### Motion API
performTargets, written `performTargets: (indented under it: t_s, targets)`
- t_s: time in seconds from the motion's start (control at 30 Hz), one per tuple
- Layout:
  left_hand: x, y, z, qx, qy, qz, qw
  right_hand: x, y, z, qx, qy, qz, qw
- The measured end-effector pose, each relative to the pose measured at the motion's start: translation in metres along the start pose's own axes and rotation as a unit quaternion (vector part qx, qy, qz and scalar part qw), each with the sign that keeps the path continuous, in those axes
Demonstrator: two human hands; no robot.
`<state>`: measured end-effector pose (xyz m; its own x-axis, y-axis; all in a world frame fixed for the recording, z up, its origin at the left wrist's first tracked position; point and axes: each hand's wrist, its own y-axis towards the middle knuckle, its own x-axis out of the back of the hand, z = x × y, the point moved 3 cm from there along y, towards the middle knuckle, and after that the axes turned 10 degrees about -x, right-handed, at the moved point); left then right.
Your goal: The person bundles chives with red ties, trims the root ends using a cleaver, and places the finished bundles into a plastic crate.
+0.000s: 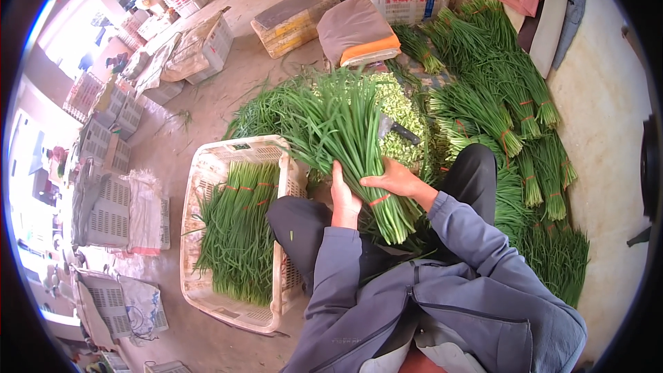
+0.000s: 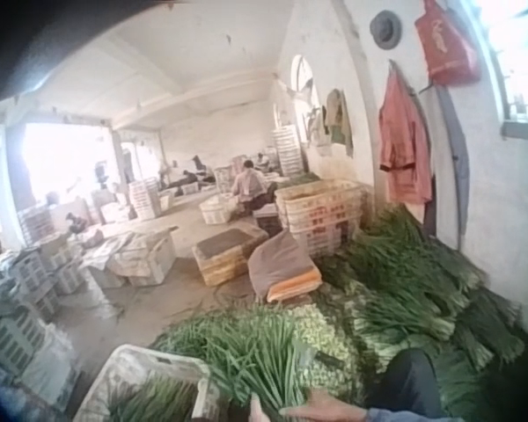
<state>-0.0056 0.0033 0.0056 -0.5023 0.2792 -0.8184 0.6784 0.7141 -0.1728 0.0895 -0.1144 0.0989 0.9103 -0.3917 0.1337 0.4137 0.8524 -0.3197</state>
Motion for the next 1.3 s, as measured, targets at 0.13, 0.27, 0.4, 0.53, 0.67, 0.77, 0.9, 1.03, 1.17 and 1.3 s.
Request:
performTargets:
  t_s: [0.13, 0.27, 0.4, 0.53, 0.67, 0.77, 0.9, 1.03, 1.17, 1.3]
  targets:
    - [-0.008, -0.007, -0.003, -0.001, -0.005, -0.009, 1.0, 0.003, 0.008, 0.0, -0.06, -0.019, -0.05, 0.997]
    - [0.012, 0.007, 0.009, 0.011, -0.01, -0.016, 1.0, 0.011, 0.021, -0.024, -0.013, -0.005, -0.03, 0.999]
    - [0.022, 0.037, -0.031, -0.03, 0.051, -0.204, 0.977, 0.009, 0.002, -0.029, -0.059, 0.032, 0.047, 0.997]
    - [0.066, 0.056, -0.109, -0.208, -0.042, -0.152, 0.965, 0.009, -0.01, -0.013, -0.091, 0.145, 0.078, 0.982]
    - [0.028, 0.022, -0.059, -0.118, 0.082, -0.321, 0.936, 0.062, -0.008, -0.04, -0.098, 0.177, 0.023, 0.979]
    - [0.058, -0.002, -0.047, -0.046, 0.126, -0.262, 0.956, 0.036, -0.013, 0.008, -0.089, 0.218, 0.04, 0.971]
    - [-0.01, -0.02, 0.009, 0.035, 0.12, 0.036, 0.991, 0.047, 0.009, -0.011, 0.005, -0.004, -0.049, 0.999]
    - [-0.013, -0.008, 0.008, -0.027, 0.139, 0.081, 0.987, 0.009, 0.004, -0.019, 0.036, -0.308, -0.087, 0.947]
    - [0.005, -0.008, 0.0, -0.009, 0.052, -0.004, 0.999, 0.001, -0.006, -0.026, 0.047, -0.322, -0.109, 0.939]
    - [0.001, -0.009, 0.002, -0.01, 0.022, 0.013, 1.0, 0.01, -0.007, -0.05, 0.006, -0.189, -0.123, 0.974]
